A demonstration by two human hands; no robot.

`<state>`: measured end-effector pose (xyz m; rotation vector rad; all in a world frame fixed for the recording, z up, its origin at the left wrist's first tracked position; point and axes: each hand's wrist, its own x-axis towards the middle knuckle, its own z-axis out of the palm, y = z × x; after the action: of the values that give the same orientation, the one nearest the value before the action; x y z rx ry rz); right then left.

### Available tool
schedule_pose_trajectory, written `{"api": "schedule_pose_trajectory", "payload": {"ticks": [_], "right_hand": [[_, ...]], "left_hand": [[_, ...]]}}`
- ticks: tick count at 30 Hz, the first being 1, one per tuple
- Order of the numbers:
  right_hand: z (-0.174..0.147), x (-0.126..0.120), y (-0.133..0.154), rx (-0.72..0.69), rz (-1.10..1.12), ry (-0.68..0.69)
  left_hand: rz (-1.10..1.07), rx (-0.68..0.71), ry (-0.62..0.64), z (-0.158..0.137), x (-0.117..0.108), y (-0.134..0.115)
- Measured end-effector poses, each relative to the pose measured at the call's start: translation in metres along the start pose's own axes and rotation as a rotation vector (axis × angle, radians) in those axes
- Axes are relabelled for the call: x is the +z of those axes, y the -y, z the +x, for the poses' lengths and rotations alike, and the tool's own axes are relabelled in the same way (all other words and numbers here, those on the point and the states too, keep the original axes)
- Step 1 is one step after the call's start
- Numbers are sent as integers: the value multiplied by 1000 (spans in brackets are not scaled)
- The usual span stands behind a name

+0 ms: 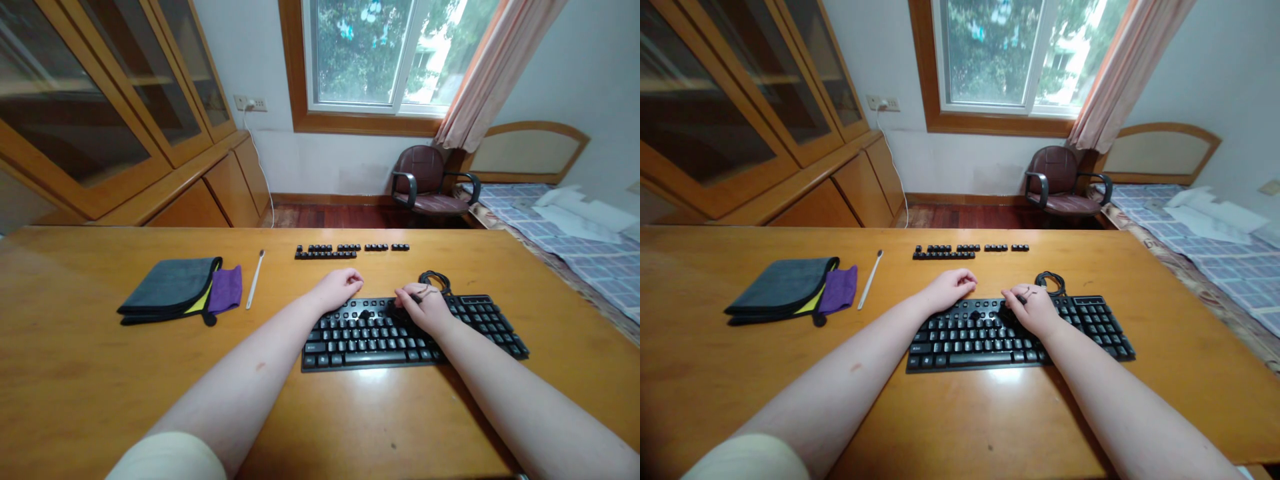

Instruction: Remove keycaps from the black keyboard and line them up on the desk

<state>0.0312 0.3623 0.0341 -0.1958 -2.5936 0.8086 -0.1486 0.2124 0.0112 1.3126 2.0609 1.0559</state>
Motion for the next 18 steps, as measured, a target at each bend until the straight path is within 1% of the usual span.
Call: {"api": "schedule_pose_trajectory", "payload": {"ticks": [10,15,18], "right_hand": [[3,1,-1,145,104,19],[2,2,-1,136,85,-31],[2,4,-2,194,109,-52]], "left_hand": [[5,-23,6,-2,-2,-5],[-11,-21,20,-2,-3,-6],[-13,-4,35,-3,-4,-8]]}}
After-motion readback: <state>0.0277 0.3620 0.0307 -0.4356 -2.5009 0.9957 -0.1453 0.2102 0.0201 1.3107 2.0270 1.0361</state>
